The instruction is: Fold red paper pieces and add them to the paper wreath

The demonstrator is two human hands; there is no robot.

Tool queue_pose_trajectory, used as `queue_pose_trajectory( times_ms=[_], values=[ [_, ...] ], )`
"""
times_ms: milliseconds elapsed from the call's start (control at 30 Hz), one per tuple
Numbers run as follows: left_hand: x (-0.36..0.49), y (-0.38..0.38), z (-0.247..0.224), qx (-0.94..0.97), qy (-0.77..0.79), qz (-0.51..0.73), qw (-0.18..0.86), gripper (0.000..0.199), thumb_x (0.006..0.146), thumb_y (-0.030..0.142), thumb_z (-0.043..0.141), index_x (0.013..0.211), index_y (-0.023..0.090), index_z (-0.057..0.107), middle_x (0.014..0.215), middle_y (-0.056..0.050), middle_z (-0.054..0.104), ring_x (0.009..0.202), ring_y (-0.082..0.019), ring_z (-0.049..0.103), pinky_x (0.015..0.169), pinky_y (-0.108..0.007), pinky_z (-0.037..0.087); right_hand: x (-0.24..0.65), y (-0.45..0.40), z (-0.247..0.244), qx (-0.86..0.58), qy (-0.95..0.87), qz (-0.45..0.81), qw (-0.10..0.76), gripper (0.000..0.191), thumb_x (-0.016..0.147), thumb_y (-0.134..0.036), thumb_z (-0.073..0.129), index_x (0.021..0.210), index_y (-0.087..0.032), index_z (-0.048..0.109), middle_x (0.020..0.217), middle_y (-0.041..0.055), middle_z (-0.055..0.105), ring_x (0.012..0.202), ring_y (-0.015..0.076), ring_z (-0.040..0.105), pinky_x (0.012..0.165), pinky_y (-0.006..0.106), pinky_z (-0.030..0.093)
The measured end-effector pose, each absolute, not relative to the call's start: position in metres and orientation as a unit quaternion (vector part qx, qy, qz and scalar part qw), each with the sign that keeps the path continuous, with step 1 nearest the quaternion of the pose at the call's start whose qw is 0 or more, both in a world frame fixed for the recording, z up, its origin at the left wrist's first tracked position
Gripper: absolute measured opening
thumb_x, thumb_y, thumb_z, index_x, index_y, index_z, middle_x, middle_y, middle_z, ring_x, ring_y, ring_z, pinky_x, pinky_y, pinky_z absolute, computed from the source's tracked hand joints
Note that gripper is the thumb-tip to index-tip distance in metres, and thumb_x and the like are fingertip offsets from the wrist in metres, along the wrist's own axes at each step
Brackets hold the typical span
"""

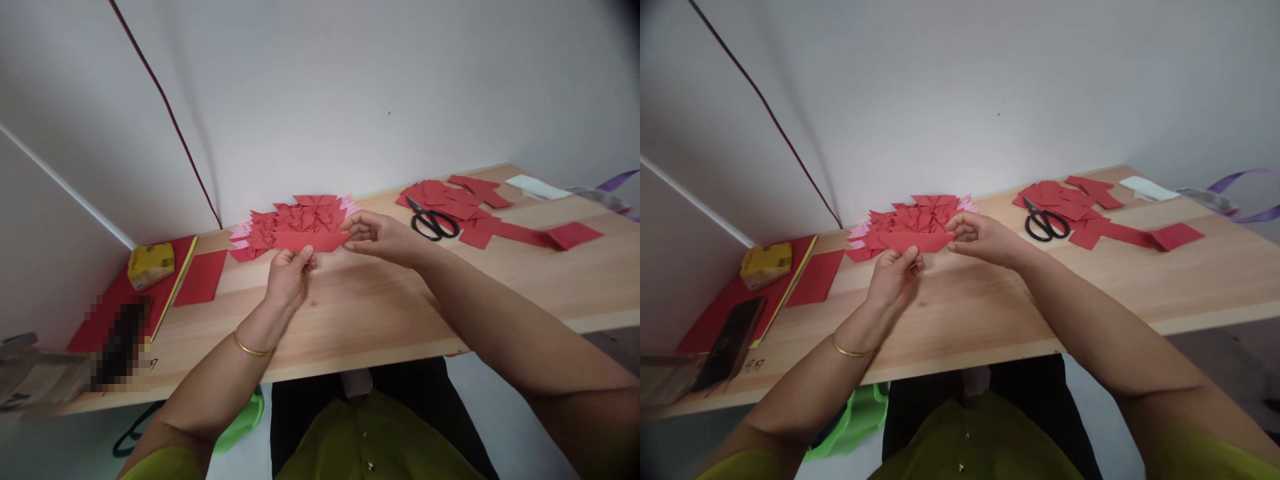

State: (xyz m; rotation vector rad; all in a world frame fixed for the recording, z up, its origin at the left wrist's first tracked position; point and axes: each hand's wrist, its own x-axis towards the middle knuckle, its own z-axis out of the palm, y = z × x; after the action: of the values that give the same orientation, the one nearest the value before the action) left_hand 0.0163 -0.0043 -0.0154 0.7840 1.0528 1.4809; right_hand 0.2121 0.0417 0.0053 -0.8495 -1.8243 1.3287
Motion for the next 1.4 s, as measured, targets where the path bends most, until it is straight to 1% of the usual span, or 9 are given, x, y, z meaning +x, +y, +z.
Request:
queue_pose_trajectory(
  times_ms=[200, 333, 667, 733, 867, 967, 1100, 1233, 1400],
  values=[
    [0.020, -0.011, -0.014, 0.483, 0.472, 0.572, 0.467, 0.022, 0.062, 0.031, 0.076, 0.069, 0.013, 0.065, 0.058, 0.001, 0.060, 0.056, -0.008, 0.052, 0.058, -0.022, 0.040, 0.197, 0.034, 0.001, -0.304, -0.745, 0.487, 0.340, 0.034, 0.071, -0.034, 0.069, 0.099, -0.020, 0.056, 0.087, 0.0021, 0.066, 0.080, 0.0168, 0.062, 0.071, 0.029, 0.047],
    [0.022, -0.012, -0.017, 0.428, 0.442, 0.577, 0.536, 0.025, 0.064, 0.034, 0.076, 0.065, 0.013, 0.063, 0.059, -0.001, 0.063, 0.056, -0.010, 0.055, 0.061, -0.024, 0.042, 0.196, 0.034, 0.002, -0.303, -0.787, 0.422, 0.334, 0.023, 0.073, -0.031, 0.066, 0.090, -0.017, 0.060, 0.088, 0.0031, 0.066, 0.081, 0.0173, 0.061, 0.072, 0.029, 0.045],
    [0.017, -0.009, -0.014, 0.326, 0.362, 0.537, 0.689, 0.031, 0.072, 0.042, 0.069, 0.076, 0.012, 0.064, 0.069, -0.007, 0.068, 0.064, -0.015, 0.063, 0.065, -0.031, 0.050, 0.208, 0.039, 0.005, -0.306, -0.779, 0.448, 0.315, 0.020, 0.075, -0.031, 0.064, 0.089, -0.020, 0.056, 0.082, -0.0001, 0.067, 0.078, 0.0165, 0.062, 0.073, 0.029, 0.045],
    [0.018, -0.009, -0.015, 0.346, 0.371, 0.538, 0.673, 0.031, 0.069, 0.040, 0.073, 0.077, 0.012, 0.064, 0.069, -0.005, 0.067, 0.061, -0.013, 0.061, 0.063, -0.029, 0.049, 0.207, 0.039, 0.004, -0.318, -0.773, 0.452, 0.311, 0.021, 0.074, -0.030, 0.064, 0.091, -0.021, 0.055, 0.078, -0.0010, 0.067, 0.073, 0.0160, 0.062, 0.069, 0.029, 0.045],
    [0.019, -0.009, -0.021, 0.376, 0.379, 0.561, 0.633, 0.026, 0.059, 0.022, 0.080, 0.079, 0.013, 0.066, 0.063, 0.000, 0.064, 0.057, -0.009, 0.058, 0.062, -0.025, 0.048, 0.203, 0.036, 0.004, -0.338, -0.784, 0.417, 0.313, 0.023, 0.072, -0.028, 0.065, 0.091, -0.020, 0.055, 0.074, -0.0016, 0.064, 0.066, 0.0147, 0.059, 0.060, 0.026, 0.044],
    [0.020, -0.007, -0.023, 0.355, 0.383, 0.584, 0.622, 0.024, 0.059, 0.018, 0.079, 0.078, 0.013, 0.067, 0.064, 0.000, 0.065, 0.058, -0.009, 0.059, 0.063, -0.025, 0.050, 0.200, 0.033, 0.005, -0.331, -0.793, 0.357, 0.367, 0.019, 0.074, -0.027, 0.064, 0.089, -0.020, 0.056, 0.081, 0.0008, 0.064, 0.073, 0.0156, 0.059, 0.065, 0.028, 0.045],
    [0.018, -0.005, -0.021, 0.320, 0.392, 0.605, 0.615, 0.026, 0.056, 0.016, 0.080, 0.079, 0.012, 0.068, 0.070, -0.002, 0.068, 0.063, -0.011, 0.063, 0.068, -0.027, 0.052, 0.198, 0.028, 0.010, -0.320, -0.805, 0.190, 0.463, 0.005, 0.078, -0.024, 0.061, 0.077, -0.019, 0.060, 0.081, 0.0038, 0.063, 0.079, 0.0173, 0.058, 0.074, 0.032, 0.043],
    [0.020, -0.006, -0.020, 0.337, 0.384, 0.594, 0.621, 0.028, 0.058, 0.019, 0.080, 0.083, 0.012, 0.069, 0.079, -0.006, 0.071, 0.071, -0.015, 0.066, 0.072, -0.030, 0.054, 0.196, 0.027, 0.007, -0.321, -0.835, 0.115, 0.433, 0.006, 0.079, -0.025, 0.063, 0.076, -0.020, 0.064, 0.074, 0.0030, 0.063, 0.074, 0.0174, 0.056, 0.074, 0.033, 0.039],
    [0.025, -0.010, -0.019, 0.388, 0.392, 0.576, 0.603, 0.029, 0.060, 0.019, 0.079, 0.086, 0.011, 0.070, 0.087, -0.009, 0.072, 0.078, -0.017, 0.067, 0.076, -0.031, 0.053, 0.192, 0.029, 0.000, -0.326, -0.831, 0.154, 0.423, 0.011, 0.078, -0.030, 0.065, 0.084, -0.020, 0.065, 0.081, 0.0051, 0.064, 0.080, 0.0192, 0.056, 0.074, 0.033, 0.040]
  ],
)
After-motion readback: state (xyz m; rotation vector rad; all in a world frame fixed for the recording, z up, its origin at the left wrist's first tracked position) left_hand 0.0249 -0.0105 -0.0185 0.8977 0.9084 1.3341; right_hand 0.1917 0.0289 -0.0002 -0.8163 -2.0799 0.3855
